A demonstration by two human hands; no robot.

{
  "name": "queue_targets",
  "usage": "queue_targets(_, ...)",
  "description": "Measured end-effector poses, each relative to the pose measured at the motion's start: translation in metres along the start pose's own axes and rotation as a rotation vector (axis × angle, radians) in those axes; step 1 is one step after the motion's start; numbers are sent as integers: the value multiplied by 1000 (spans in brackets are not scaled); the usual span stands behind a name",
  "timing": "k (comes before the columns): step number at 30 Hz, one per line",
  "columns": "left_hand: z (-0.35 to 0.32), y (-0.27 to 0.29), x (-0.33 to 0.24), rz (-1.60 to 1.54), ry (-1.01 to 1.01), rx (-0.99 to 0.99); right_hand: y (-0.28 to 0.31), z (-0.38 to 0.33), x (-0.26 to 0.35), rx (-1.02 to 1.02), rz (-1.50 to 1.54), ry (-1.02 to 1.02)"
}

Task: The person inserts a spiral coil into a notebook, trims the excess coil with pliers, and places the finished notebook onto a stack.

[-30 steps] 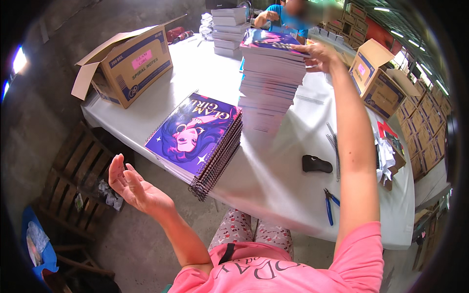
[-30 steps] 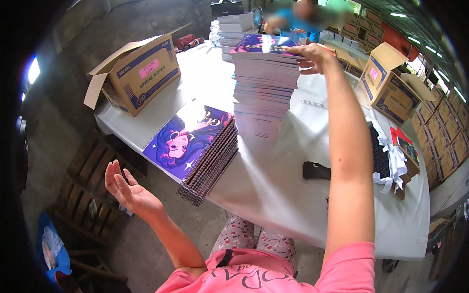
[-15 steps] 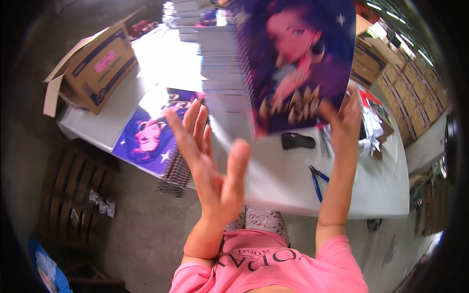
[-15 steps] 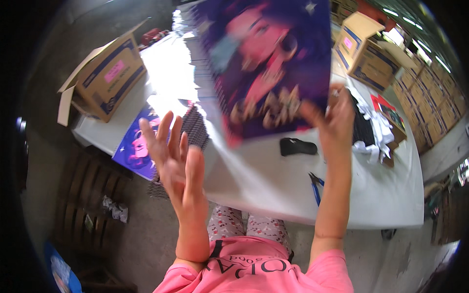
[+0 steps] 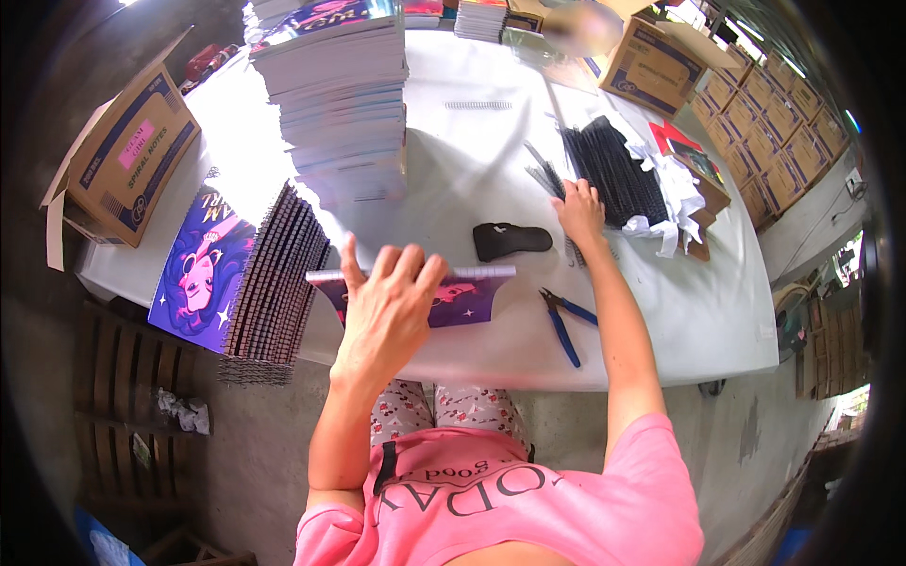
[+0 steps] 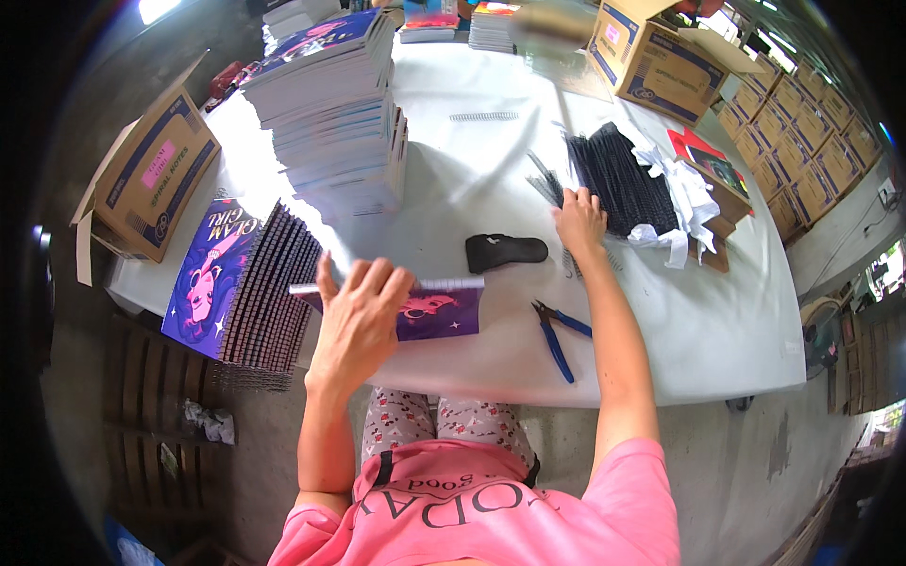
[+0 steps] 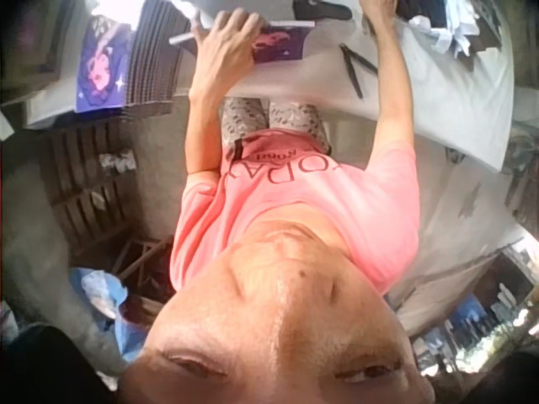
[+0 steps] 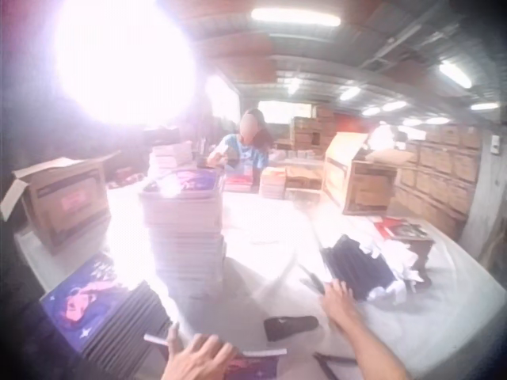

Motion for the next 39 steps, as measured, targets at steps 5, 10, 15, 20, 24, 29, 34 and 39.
queue_targets(5, -5, -8, 4, -65, -114, -303, 28, 23, -3, 161, -102, -28)
queue_targets(10, -8, -11, 1, -47, -152, -435, 66, 20, -5, 210, -200, 17)
queue_targets(15, -4, -10, -6, -119, -124, -359, 87, -5, -11, 137, -109, 174)
queue_targets(20, -16, -23, -7, -59, -127, -699, 94, -27, 2, 263, 20, 274)
queue_targets(24, -17, -30, -3, -47, -137, -697, 75, -25, -7, 226, 73, 272)
queue_targets(29, -11, -35, -9, -105, -56, -607, 69, -13, -23, 78, 353, 176)
queue_targets(34, -8, -44, -11, -108, -27, -599, 101, -28, -3, -158, 196, 344)
queue_targets(39, -12, -40, -10, -113, -7, -610, 145, -85, 63, 0, 501, 556)
Point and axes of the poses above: each hand's wrist, its own z-axis towards the middle knuckle, its own y-axis out of the back of the hand, x = y × z, the point moved 4 cm from there along z, towards the middle knuckle, and after that the axes turned 9 degrees about x, right-handed, at the moved point
